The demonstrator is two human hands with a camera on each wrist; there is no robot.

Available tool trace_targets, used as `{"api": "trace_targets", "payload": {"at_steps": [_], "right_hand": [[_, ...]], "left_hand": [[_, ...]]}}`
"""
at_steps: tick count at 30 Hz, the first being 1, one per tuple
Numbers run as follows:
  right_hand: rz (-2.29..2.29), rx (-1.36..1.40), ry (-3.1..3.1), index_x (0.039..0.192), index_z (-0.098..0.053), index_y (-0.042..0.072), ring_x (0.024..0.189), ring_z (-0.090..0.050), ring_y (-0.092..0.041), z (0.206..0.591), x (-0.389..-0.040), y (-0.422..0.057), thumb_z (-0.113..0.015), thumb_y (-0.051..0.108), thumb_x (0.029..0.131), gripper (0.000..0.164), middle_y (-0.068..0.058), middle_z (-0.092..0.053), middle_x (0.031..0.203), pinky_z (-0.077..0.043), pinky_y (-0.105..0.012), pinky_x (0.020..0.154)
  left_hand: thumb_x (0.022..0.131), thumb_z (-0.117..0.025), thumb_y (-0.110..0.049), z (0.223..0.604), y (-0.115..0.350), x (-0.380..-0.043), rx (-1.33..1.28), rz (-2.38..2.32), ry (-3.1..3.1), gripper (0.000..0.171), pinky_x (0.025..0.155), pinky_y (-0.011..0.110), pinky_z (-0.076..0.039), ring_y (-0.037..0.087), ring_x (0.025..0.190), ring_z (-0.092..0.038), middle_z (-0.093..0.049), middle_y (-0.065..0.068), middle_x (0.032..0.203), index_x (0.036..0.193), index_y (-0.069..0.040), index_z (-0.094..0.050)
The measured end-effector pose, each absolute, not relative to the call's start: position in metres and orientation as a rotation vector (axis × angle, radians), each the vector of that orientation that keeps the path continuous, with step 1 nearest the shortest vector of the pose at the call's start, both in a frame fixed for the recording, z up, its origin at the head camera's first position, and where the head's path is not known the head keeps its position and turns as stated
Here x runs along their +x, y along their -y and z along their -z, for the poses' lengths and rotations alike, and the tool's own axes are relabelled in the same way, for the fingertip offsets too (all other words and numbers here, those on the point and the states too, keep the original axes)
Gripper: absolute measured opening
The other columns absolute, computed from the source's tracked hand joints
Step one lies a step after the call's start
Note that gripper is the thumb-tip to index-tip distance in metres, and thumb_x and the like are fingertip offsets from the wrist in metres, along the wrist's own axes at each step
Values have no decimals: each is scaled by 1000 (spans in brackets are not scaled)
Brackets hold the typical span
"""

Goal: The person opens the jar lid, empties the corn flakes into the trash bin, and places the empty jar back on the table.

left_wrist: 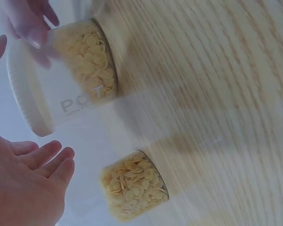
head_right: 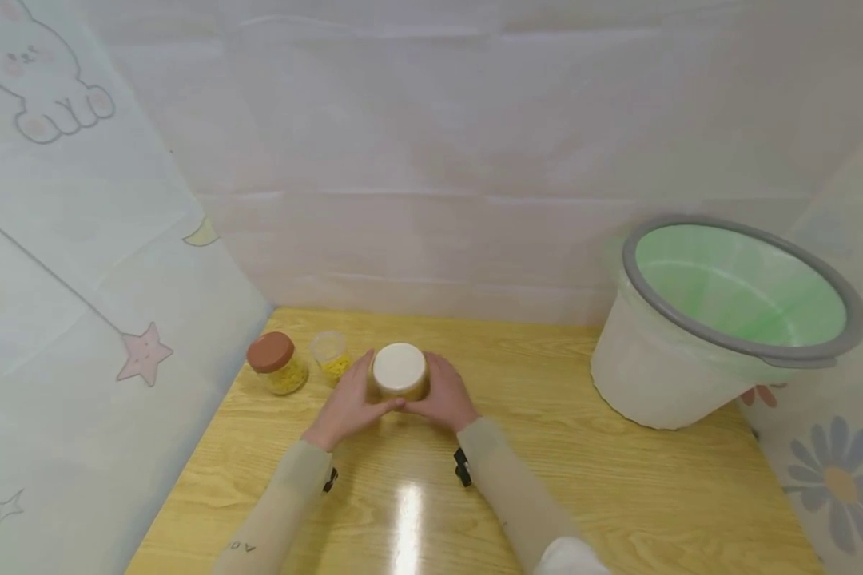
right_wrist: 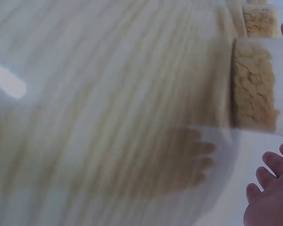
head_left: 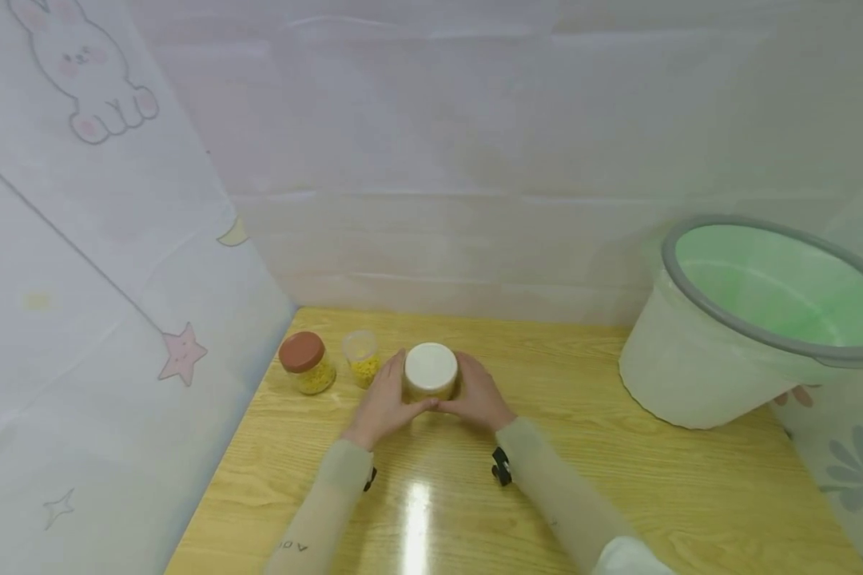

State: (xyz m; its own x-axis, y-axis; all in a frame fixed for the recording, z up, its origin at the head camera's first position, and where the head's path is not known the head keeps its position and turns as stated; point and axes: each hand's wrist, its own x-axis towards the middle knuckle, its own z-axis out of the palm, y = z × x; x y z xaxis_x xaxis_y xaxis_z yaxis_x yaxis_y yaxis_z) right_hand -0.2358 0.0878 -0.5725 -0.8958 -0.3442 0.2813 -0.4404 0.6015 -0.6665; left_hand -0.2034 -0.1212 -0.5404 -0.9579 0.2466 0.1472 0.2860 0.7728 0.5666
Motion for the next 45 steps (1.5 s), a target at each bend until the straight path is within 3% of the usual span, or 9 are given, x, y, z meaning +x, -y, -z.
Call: {"api": "trace_targets", "payload": {"at_steps": [9,18,25,33,41,45], "right_hand": [[-1376,505,2693,136,-41,6,117,-47,-21,587,-236,-79,-79,57,62,98,-7,-52,126,-33,-40,101],[-1483,453,2684,141,-33,6,122,-44,-22,583,-231,-79,-77,52,69,96,-10,-47,134,-32,-42,102],[-1439,562,2596,140,-33,6,120,-45,-22,561,-227,-82,-77,45,74,88,-9,-46,134,-36,-42,99],[-1476,586,2507,139,-33,7,110,-51,-24,527,-220,-87,-79,35,75,84,-8,-45,132,-44,-40,91],[-1470,676,2366,137,-37,13,106,-50,-17,501,-208,-101,-80,37,73,80,-1,-48,127,-43,-39,87],[-1470,770,2305,139,-37,14,110,-49,-19,480,-192,-109,-81,29,74,79,-2,-48,128,-43,-40,87]], "left_hand": [[71,-61,-72,537,121,-204,-425,894,2904,113,104,45,-27,23,135,-23,-21,10,151,151,-11,-10],[72,-62,-71,531,120,-205,-459,901,2847,111,103,49,-28,26,135,-23,-22,11,151,151,-11,-10],[71,-63,-71,520,114,-205,-476,967,2773,110,101,48,-32,22,134,-26,-23,4,151,151,-17,-11],[71,-64,-70,492,106,-206,-540,1058,2695,110,100,51,-32,25,133,-27,-24,9,150,151,-18,-10],[66,-69,-70,464,100,-206,-615,1150,2622,106,98,45,-36,15,130,-31,-32,-2,145,149,-27,-18],[58,-76,-67,445,97,-203,-726,1219,2582,106,92,43,-40,11,121,-39,-41,-7,136,145,-28,-29]]}}
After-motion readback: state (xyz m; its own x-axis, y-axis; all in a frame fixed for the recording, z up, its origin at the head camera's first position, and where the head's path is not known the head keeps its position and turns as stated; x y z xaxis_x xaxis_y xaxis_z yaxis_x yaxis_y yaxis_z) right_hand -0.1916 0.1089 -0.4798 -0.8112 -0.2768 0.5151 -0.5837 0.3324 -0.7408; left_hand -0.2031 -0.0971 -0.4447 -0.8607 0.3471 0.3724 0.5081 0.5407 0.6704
